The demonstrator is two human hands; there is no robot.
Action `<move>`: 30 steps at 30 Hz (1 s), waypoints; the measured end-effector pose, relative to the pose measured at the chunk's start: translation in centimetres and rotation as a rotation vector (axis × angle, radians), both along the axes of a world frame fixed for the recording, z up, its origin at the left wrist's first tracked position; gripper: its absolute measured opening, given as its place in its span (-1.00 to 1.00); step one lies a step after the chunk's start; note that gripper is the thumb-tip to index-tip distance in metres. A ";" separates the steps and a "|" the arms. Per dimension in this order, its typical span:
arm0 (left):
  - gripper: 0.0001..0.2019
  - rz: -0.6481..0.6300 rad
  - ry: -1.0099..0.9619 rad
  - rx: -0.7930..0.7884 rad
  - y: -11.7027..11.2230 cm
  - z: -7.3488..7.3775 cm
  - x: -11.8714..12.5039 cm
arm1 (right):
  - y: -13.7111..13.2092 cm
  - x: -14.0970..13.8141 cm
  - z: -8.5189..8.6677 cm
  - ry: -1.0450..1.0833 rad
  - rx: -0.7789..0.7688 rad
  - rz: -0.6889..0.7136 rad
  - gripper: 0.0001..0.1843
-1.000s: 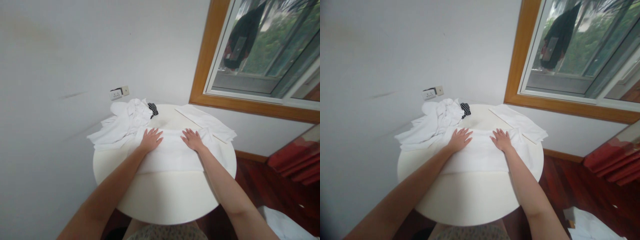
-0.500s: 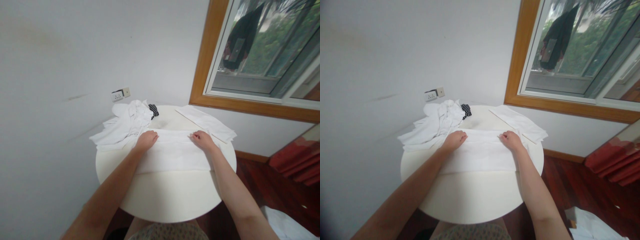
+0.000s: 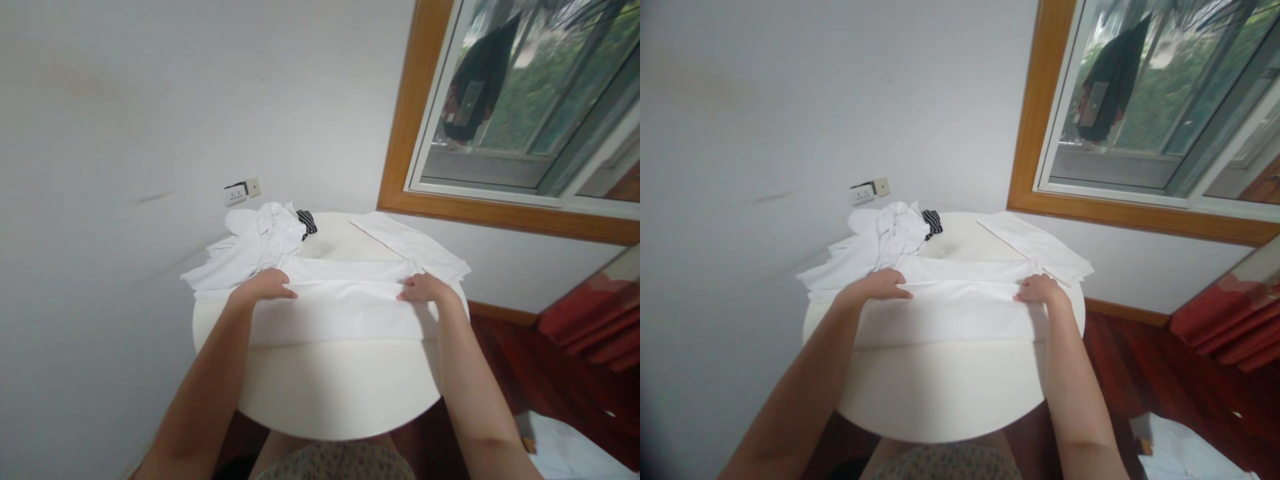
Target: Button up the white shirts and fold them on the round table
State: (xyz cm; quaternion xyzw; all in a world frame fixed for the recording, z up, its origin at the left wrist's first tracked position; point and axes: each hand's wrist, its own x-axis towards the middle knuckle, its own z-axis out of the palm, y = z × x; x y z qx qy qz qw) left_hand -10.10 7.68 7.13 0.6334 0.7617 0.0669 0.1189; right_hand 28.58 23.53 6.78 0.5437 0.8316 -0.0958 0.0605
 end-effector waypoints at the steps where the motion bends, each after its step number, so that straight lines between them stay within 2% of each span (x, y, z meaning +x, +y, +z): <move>1: -0.59 -0.014 -0.005 0.038 -0.6 0.2 -0.2 | -0.2 0.6 0.1 0.021 0.035 -0.023 -0.51; 3: -0.60 -0.046 -0.022 0.163 -2.0 0.7 -0.3 | -1.0 2.2 0.4 0.130 0.088 -0.007 -0.61; 5: -0.60 -0.052 -0.050 0.279 -3.5 1.2 0.1 | -1.7 4.0 1.0 0.300 0.076 0.091 -0.68; 8: -0.62 0.000 -0.085 0.368 -4.7 2.5 1.3 | -2.1 6.0 2.8 0.478 0.049 0.207 -0.62; 10: -0.65 0.083 -0.031 0.400 -4.1 3.5 2.5 | -1.4 5.9 4.1 0.454 0.126 0.194 -0.59; 13: -0.66 0.253 0.145 0.430 -1.3 4.1 4.2 | 0.4 3.3 5.0 0.269 0.207 0.095 -0.64; 15: -0.65 0.332 0.261 0.445 0.8 3.4 5.0 | 1.5 0.9 4.1 0.153 0.217 -0.015 -0.67; 18: -0.64 0.355 0.370 0.389 2.9 0.7 5.2 | 2.1 -1.9 0.9 0.058 0.234 -0.133 -0.64; 21: -0.63 0.313 0.418 0.333 3.4 -2.3 4.4 | 1.9 -2.9 -2.7 0.044 0.324 -0.133 -0.61; 23: -0.62 0.315 0.423 0.321 3.3 -3.5 3.7 | 1.8 -3.0 -4.3 0.050 0.426 -0.104 -0.61; 26: -0.62 0.331 0.444 0.319 3.3 -4.2 3.1 | 1.8 -2.9 -4.9 0.084 0.586 -0.091 -0.60; 30: -0.62 0.344 0.466 0.344 3.4 -4.3 3.0 | 2.0 -2.9 -3.8 0.149 0.799 -0.057 -0.62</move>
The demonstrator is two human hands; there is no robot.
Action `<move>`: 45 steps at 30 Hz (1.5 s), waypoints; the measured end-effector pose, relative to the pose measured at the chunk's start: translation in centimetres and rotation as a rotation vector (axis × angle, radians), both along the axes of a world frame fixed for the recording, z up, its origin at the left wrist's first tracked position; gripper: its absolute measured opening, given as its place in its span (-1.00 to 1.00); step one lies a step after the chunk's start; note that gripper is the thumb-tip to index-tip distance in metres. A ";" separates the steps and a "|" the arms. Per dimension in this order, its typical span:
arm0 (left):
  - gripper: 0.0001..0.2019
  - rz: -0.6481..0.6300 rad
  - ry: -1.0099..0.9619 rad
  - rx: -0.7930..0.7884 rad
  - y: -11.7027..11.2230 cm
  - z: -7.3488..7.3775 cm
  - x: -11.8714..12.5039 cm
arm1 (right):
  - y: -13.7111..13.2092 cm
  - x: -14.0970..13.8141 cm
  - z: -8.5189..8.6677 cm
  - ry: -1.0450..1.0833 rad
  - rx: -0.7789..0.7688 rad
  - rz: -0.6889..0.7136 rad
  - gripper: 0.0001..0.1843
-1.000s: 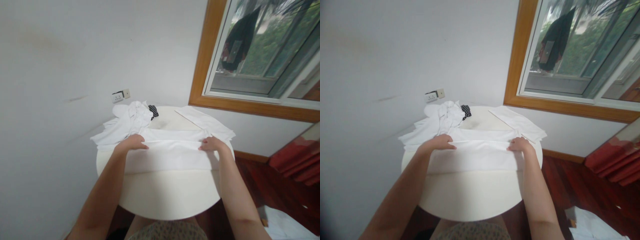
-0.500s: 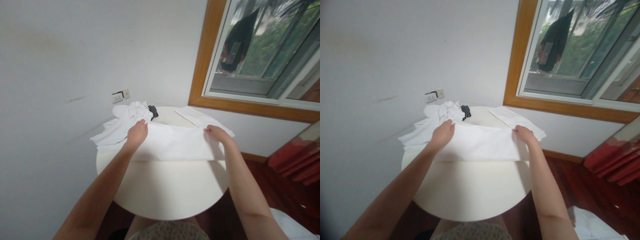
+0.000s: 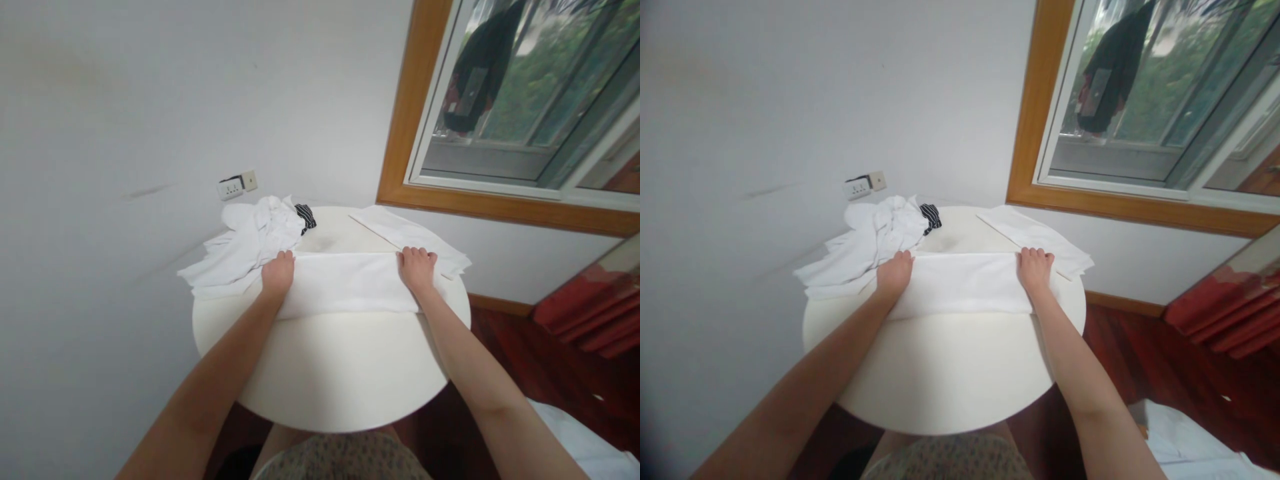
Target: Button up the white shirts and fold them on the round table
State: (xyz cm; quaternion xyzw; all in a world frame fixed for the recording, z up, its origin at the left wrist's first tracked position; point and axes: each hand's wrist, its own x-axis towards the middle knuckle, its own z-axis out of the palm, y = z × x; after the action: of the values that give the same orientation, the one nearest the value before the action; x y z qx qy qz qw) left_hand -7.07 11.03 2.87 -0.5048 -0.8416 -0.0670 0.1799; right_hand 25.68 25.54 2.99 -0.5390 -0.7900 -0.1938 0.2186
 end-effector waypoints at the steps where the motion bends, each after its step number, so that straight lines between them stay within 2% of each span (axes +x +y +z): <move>1: -0.62 -0.003 0.001 0.014 0.0 0.0 0.0 | 0.1 -0.1 0.2 0.005 0.043 0.013 -0.62; 4: -0.63 -0.021 -0.005 0.052 -0.4 0.4 0.3 | 0.4 -0.3 0.1 -0.010 0.088 0.040 -0.65; 7: -0.61 -0.103 0.020 0.140 -0.8 1.6 1.4 | 0.8 -0.7 -0.9 -0.052 0.020 0.071 -0.68; 9: -0.61 -0.238 0.022 0.209 -0.9 2.6 3.2 | 1.0 -0.8 -1.4 -0.063 -0.030 0.078 -0.68; 11: -0.62 -0.443 -0.034 0.220 -0.9 3.0 5.5 | 1.1 -0.9 -1.7 -0.060 -0.060 0.075 -0.67; 13: -0.63 -0.687 -0.151 0.115 -0.9 2.7 7.8 | 1.1 -0.9 -1.7 -0.055 -0.074 0.069 -0.65; 15: -0.63 -0.774 -0.284 -0.007 -1.1 1.7 9.5 | 1.0 -0.8 -1.6 -0.046 -0.076 0.058 -0.64; 19: -0.55 -0.734 -0.352 -0.170 -1.7 -0.3 10.5 | 0.8 -0.5 -1.1 -0.013 -0.071 0.032 -0.66; 22: -0.50 -0.705 -0.305 -0.161 -2.1 -0.9 10.3 | 0.3 -0.7 0.1 0.046 -0.069 -0.009 -0.69; 24: -0.47 -0.699 -0.275 -0.133 -2.2 -1.0 10.3 | -0.8 -1.4 1.0 0.089 -0.051 0.014 -0.65; 26: -0.44 -0.695 -0.260 -0.114 -2.2 -1.2 10.4 | -2.7 -2.6 1.5 0.085 -0.073 0.147 -0.57; 29: -0.41 -0.676 -0.250 -0.101 -2.2 -1.4 10.6 | -6.1 -4.5 0.9 -0.024 -0.285 0.453 -0.50; 31: -0.41 -0.649 -0.247 -0.096 -2.2 -1.6 10.7 | -7.9 -5.1 0.0 -0.084 -0.422 0.509 -0.44; 33: -0.43 -0.613 -0.242 -0.083 -2.3 -1.7 10.7 | -8.8 -4.9 -0.8 -0.103 -0.477 0.516 -0.38; 38: -0.54 -0.540 -0.228 -0.040 -3.0 -2.0 9.6 | -7.4 -1.3 -1.3 -0.109 -0.531 0.481 -0.30; 42: -0.56 -0.475 -0.219 -0.019 -4.5 -2.4 6.3 | -5.3 3.2 -2.3 -0.085 -0.512 0.384 -0.33; 45: -0.54 -0.440 -0.188 -0.003 -6.1 -2.4 3.4 | -4.6 5.4 -3.4 -0.060 -0.461 0.346 -0.38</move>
State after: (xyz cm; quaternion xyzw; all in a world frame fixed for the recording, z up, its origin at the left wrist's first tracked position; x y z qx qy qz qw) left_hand -3.62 4.89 0.43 -0.6680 -0.7244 -0.1502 0.0810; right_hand 31.09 20.96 -0.44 -0.4258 -0.8995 0.0154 0.0967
